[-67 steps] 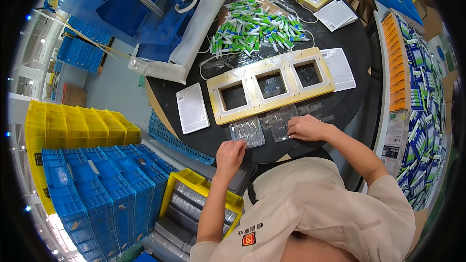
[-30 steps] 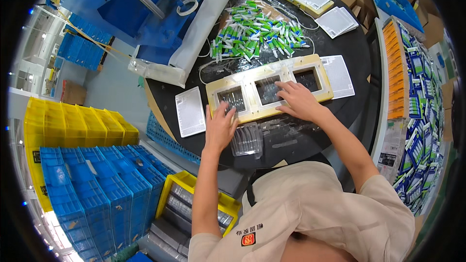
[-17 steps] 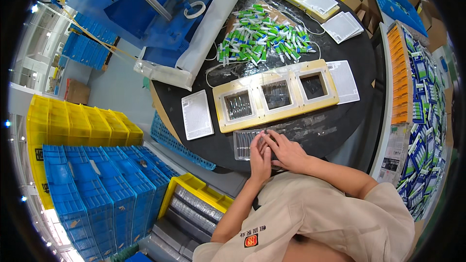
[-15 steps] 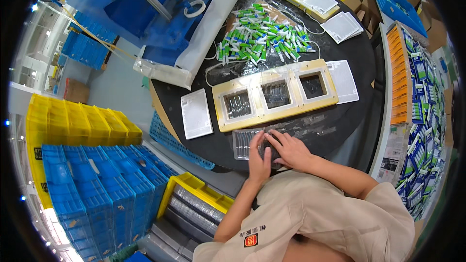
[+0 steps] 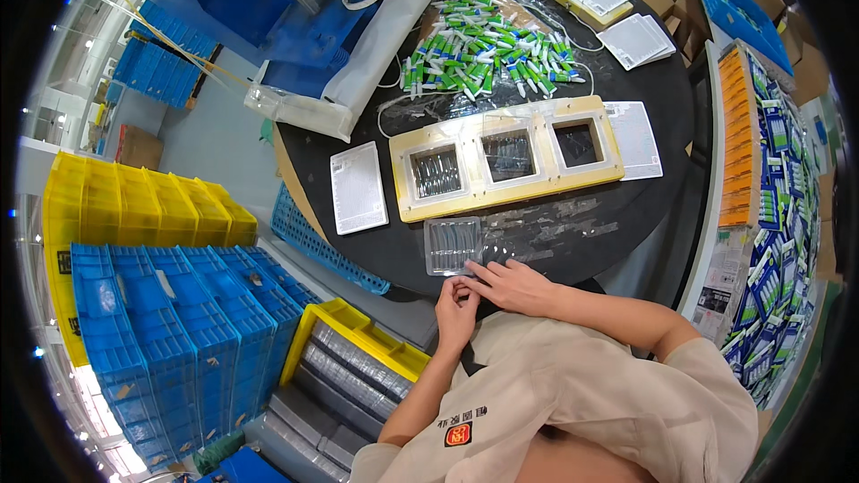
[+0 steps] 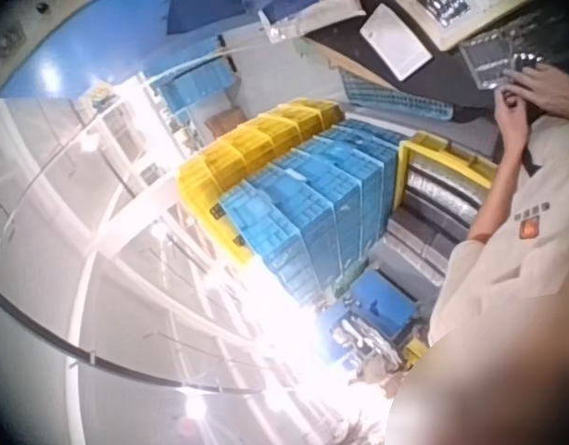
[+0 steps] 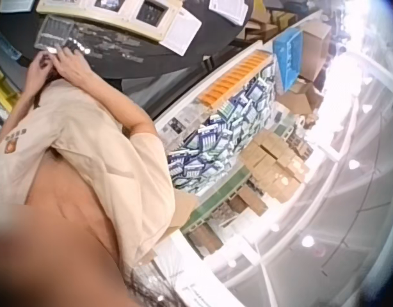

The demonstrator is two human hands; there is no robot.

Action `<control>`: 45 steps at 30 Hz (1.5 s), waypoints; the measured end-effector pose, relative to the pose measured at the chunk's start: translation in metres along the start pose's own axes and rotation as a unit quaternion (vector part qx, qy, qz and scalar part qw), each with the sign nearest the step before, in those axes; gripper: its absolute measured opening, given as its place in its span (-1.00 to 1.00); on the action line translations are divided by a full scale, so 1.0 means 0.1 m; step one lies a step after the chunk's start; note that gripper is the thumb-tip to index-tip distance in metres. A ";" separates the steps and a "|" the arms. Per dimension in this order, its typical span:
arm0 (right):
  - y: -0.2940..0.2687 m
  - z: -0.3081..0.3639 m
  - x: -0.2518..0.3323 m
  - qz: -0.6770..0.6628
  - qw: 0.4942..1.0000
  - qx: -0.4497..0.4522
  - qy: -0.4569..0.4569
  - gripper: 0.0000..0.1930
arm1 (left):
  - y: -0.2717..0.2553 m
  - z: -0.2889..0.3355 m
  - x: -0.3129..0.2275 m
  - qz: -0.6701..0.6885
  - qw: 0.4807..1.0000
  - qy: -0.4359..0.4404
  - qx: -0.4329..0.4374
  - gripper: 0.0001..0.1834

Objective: The person places green cylindrical batteries into a multi-slot wooden fixture, then covers them with white paper sheets and clear plastic trays. The person repeats this sequence multiple times, handling batteries, paper, and trays by hand.

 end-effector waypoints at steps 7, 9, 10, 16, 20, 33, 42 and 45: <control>-0.44 0.40 -0.13 -0.010 0.995 -0.069 0.072 -0.42 | 0.30 0.08 -0.53 0.187 0.976 0.021 0.106 -0.74; -0.76 0.62 -0.31 -0.049 0.969 -0.192 0.147 -0.53 | 0.29 -0.12 -0.87 0.047 0.988 0.142 0.044 -0.77; -0.91 0.75 -0.46 -0.060 0.939 -0.269 0.204 -0.54 | 0.27 -0.29 -1.04 -0.051 0.975 0.217 0.005 -0.74; -1.16 1.43 -1.66 -0.283 0.682 -0.575 0.351 -0.62 | 0.67 -1.60 -1.77 -0.427 0.804 0.411 -0.056 -0.23; -0.97 1.16 -2.11 -0.121 0.685 -0.557 0.453 -0.60 | 0.92 -1.86 -1.71 -0.561 0.750 0.351 0.023 -0.22; -1.00 1.16 -2.21 -0.156 0.707 -0.483 0.493 -0.74 | 1.01 -1.42 -1.64 -0.573 0.768 0.280 -0.048 -0.33; -1.32 1.17 -2.02 -0.019 0.801 -0.434 0.412 -0.39 | 1.30 -1.27 -1.90 -0.493 0.781 0.383 -0.015 -0.47; -1.37 0.93 -2.04 -0.043 0.894 -0.362 0.260 -0.35 | 1.18 -1.37 -1.87 -0.491 0.791 0.360 -0.066 -0.45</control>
Point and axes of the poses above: each hand's wrist, its own z-axis away from the middle knuckle, its own y-axis out of the palm, x = y × z, the point moved 4 cm from there along -z, towards the middle knuckle, and after that the axes turned 12 degrees about -z, right-handed, at the moved point
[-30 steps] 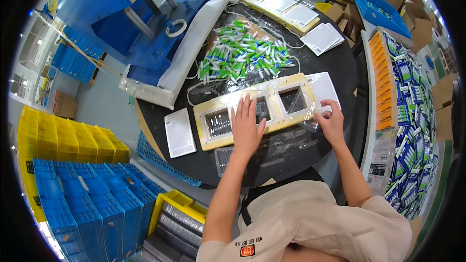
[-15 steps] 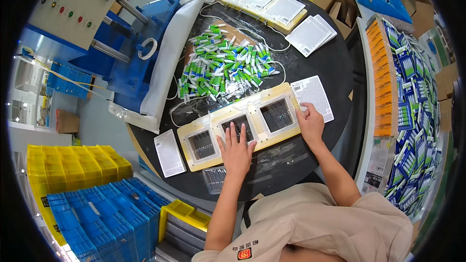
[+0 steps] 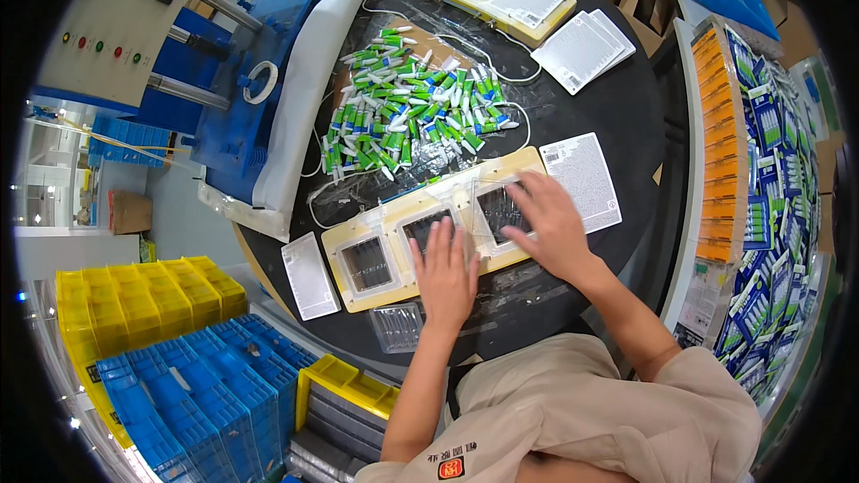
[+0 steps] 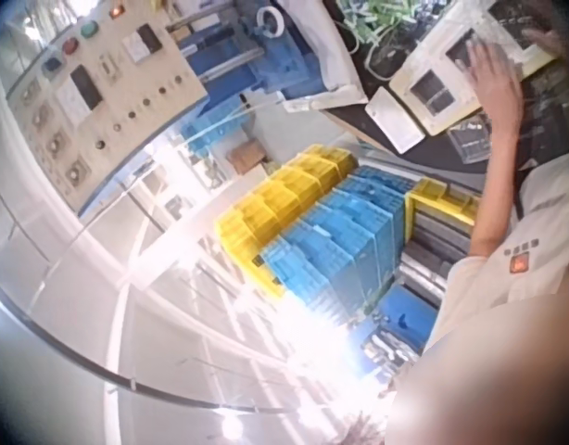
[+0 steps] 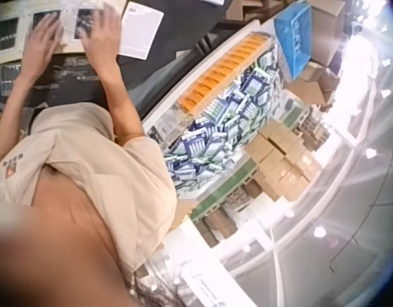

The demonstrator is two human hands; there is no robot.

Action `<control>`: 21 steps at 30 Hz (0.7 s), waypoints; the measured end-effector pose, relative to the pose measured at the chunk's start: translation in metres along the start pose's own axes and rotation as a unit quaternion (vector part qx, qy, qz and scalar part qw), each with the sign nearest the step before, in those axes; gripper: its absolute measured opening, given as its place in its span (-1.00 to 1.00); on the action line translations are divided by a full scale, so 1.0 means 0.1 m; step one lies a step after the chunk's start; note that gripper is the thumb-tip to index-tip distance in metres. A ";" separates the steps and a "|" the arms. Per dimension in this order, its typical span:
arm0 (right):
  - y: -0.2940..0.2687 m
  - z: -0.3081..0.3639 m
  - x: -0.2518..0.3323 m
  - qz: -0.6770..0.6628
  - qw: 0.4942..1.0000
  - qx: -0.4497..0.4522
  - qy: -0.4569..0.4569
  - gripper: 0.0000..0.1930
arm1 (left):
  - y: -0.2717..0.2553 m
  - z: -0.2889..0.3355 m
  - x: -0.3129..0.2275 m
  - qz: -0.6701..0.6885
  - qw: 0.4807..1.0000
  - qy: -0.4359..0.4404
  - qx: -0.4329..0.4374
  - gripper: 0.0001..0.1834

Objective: The person places green cylindrical batteries into a multi-slot wooden fixture, then covers them with white paper sheets and clear plastic trays. The person repeats this sequence multiple times, handling batteries, paper, and trays by hand.

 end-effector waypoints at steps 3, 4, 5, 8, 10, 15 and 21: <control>0.18 -0.14 0.04 0.039 0.981 0.163 -0.099 -0.40 | 0.02 0.04 0.22 0.013 0.999 -0.035 0.035 -0.41; 0.25 -0.15 0.02 0.057 0.959 0.246 -0.128 -0.42 | 0.02 0.06 0.29 0.015 0.998 -0.043 0.038 -0.40; 0.20 -0.15 -0.06 0.032 0.947 0.294 -0.124 -0.48 | 0.00 0.09 0.34 0.013 0.998 -0.038 0.052 -0.39; 0.12 -0.13 -0.32 0.021 0.916 0.387 -0.103 -0.51 | -0.07 0.17 0.52 0.035 0.997 -0.061 0.031 -0.47; 0.16 -0.12 -0.32 -0.026 0.928 0.343 -0.140 -0.53 | -0.10 0.14 0.69 0.055 0.995 -0.088 -0.007 -0.52; 0.28 -0.19 -0.28 -0.103 0.938 0.321 -0.078 -0.60 | -0.06 -0.30 1.28 0.097 0.971 -0.163 -0.149 -0.72; 0.24 -0.93 -0.29 -0.286 0.950 0.065 0.104 -0.83 | 0.29 -1.30 2.11 0.079 0.954 -0.282 -0.056 -0.74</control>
Point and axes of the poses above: each hand's wrist, its own z-axis away from the middle knuckle, its own y-axis out of the palm, x = y × z, the point moved 4 cm from there along -z, towards the middle knuckle, and after that the axes turned 12 degrees about -z, right-handed, at the moved point
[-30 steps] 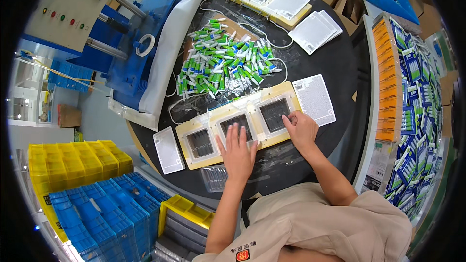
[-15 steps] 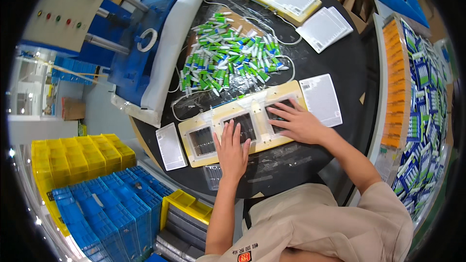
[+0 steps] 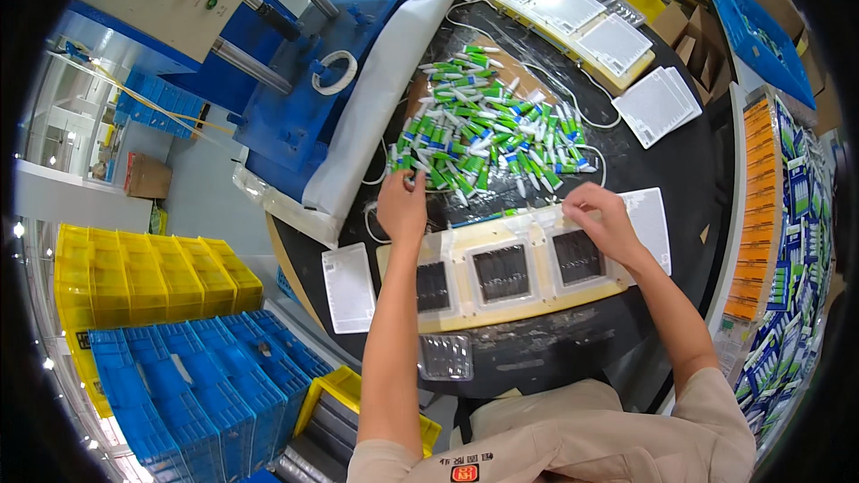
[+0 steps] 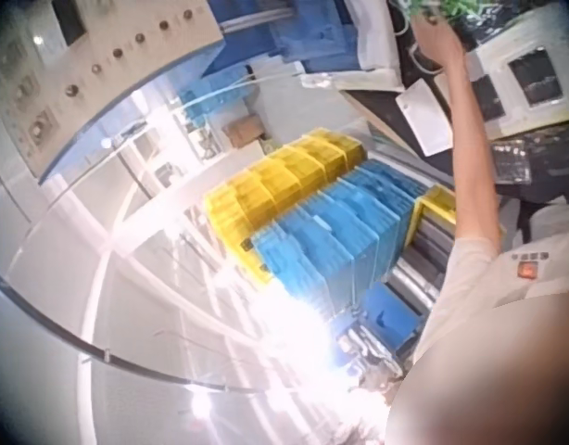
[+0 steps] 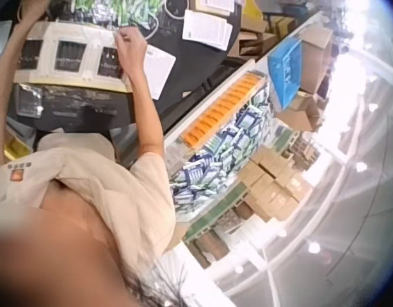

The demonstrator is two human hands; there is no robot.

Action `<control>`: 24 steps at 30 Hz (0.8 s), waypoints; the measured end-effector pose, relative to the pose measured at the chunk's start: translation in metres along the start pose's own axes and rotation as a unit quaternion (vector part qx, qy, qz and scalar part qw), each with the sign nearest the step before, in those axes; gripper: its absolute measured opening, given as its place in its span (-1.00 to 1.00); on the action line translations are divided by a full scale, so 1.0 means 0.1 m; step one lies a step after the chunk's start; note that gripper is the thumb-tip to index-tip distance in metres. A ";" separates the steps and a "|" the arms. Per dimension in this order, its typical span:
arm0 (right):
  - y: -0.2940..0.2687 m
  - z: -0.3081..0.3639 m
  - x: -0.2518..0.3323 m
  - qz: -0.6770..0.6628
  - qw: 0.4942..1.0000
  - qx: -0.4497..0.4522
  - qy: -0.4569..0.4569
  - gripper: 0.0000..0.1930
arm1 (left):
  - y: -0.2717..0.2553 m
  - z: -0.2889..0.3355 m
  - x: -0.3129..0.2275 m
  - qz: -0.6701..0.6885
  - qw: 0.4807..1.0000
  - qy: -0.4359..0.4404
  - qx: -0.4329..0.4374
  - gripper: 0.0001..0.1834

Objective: The person places green cylindrical batteries into a multi-slot wooden fixture, then covers them with white paper sheets and clear plastic trays. The person repeats this sequence multiple times, handling batteries, paper, and trays by hand.

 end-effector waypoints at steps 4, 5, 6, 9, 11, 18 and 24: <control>0.91 -0.83 0.05 0.065 0.993 -0.039 -0.085 -0.83 | 0.20 -0.45 0.06 -0.083 0.986 0.120 0.077 -0.80; 1.15 -1.03 0.07 0.079 0.986 -0.047 -0.141 -0.86 | 0.20 -0.47 0.05 -0.095 0.975 0.188 0.065 -0.70; 1.36 -1.22 0.03 0.112 0.982 -0.054 -0.141 -0.87 | 0.24 -0.50 0.04 -0.099 0.967 0.226 0.068 -0.70; 1.78 -1.71 -0.11 0.243 0.957 -0.080 -0.139 -0.80 | 0.21 -0.52 0.05 -0.067 0.955 0.280 0.069 -0.75; 1.87 -1.92 -0.24 0.238 0.967 -0.001 -0.091 -0.77 | 0.11 -0.48 0.11 -0.013 0.960 0.266 0.083 -0.78; 1.61 -0.93 0.20 0.041 0.996 -0.067 -0.050 -0.84 | -0.81 0.84 0.71 0.170 0.958 0.229 -0.025 -0.73; 2.36 0.29 0.52 0.095 0.975 -0.088 -0.182 -0.85 | -0.83 1.74 0.92 0.033 0.945 0.317 -0.076 -0.65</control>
Point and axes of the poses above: each hand's wrist, its own z-axis away from the middle knuckle, its own y-axis out of the palm, x = y × z, the point moved 4 cm from there along -z, towards the middle knuckle, and after that the axes turned 12 degrees about -z, right-handed, at the moved point
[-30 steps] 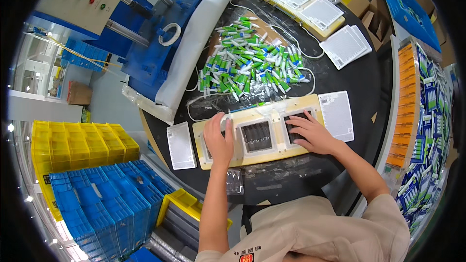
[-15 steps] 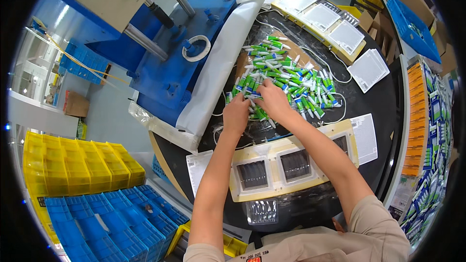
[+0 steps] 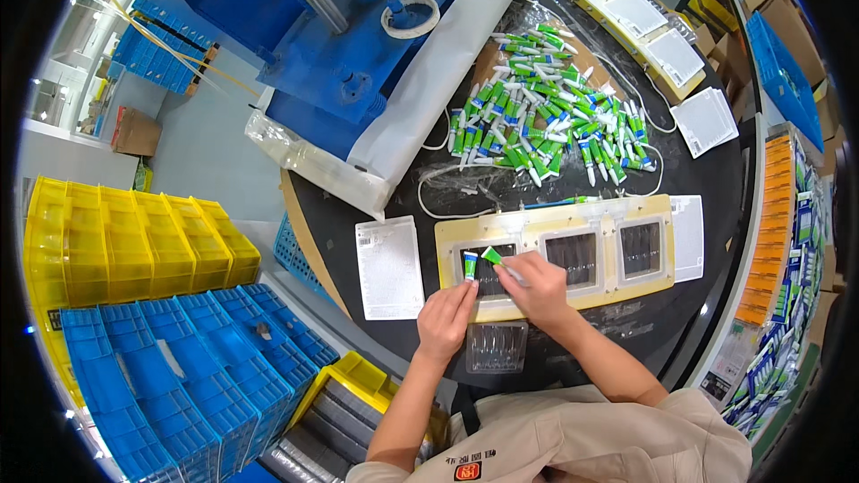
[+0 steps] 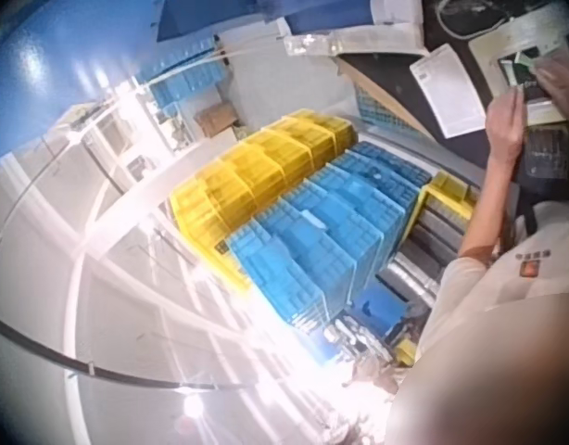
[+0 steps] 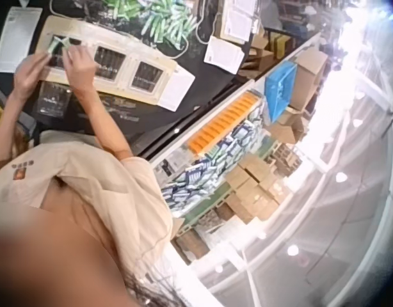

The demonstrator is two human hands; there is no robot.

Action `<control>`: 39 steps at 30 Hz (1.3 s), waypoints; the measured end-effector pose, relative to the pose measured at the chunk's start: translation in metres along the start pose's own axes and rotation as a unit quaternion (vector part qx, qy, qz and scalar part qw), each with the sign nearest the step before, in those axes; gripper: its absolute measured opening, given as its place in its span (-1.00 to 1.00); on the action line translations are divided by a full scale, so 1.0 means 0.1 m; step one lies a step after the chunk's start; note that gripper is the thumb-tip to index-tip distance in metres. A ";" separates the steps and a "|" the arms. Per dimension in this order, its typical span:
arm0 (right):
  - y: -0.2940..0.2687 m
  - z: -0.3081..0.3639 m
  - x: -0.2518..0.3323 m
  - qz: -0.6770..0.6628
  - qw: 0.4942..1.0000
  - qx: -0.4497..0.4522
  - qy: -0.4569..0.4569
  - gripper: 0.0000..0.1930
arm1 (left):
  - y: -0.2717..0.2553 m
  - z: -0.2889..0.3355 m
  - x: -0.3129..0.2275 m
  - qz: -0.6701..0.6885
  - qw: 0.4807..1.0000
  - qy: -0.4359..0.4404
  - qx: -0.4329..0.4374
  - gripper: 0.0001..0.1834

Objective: The person places green cylindrical batteries into a multi-slot wooden fixture, then covers them with white paper sheets and clear plastic trays. The person repeats this sequence multiple times, handling batteries, paper, and trays by hand.

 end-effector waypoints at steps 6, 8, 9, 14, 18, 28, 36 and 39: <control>0.34 0.27 -0.03 0.110 0.993 0.024 -0.034 -0.88 | 0.17 0.12 -0.08 0.016 0.999 -0.046 0.002 -0.63; 0.36 0.30 -0.02 0.114 0.993 0.025 -0.020 -0.85 | 0.16 0.14 -0.09 0.045 0.996 -0.083 -0.003 -0.63; 0.37 0.31 -0.01 0.116 0.993 0.032 -0.013 -0.84 | 0.14 0.14 -0.09 0.040 0.995 -0.088 -0.008 -0.62; 0.42 0.33 -0.09 0.077 0.991 0.063 0.088 -0.78 | 0.02 0.13 -0.07 0.031 0.997 -0.077 -0.006 -0.59; 0.47 0.33 -0.08 0.055 0.991 0.070 0.097 -0.81 | 0.03 0.10 -0.06 0.067 0.994 -0.078 0.027 -0.57; -0.13 -0.81 -0.63 0.128 0.987 -0.036 0.085 -0.90 | -0.01 -0.11 0.04 0.051 0.998 -0.014 0.021 -0.64; -0.03 -0.90 -1.11 0.314 0.935 0.082 0.142 -0.80 | 1.23 -1.57 0.67 -0.080 0.985 -0.003 0.156 -0.76; -0.35 -0.80 -0.99 0.215 0.968 0.025 0.124 -0.81 | 1.46 -1.72 0.73 -0.121 0.973 0.044 0.194 -0.82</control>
Point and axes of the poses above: each hand's wrist, its own z-axis away from the middle knuckle, its own y-axis out of the palm, x = y × z, the point moved 4 cm from there along -z, towards the middle knuckle, and after that the axes turned 12 degrees about -z, right-handed, at the moved point
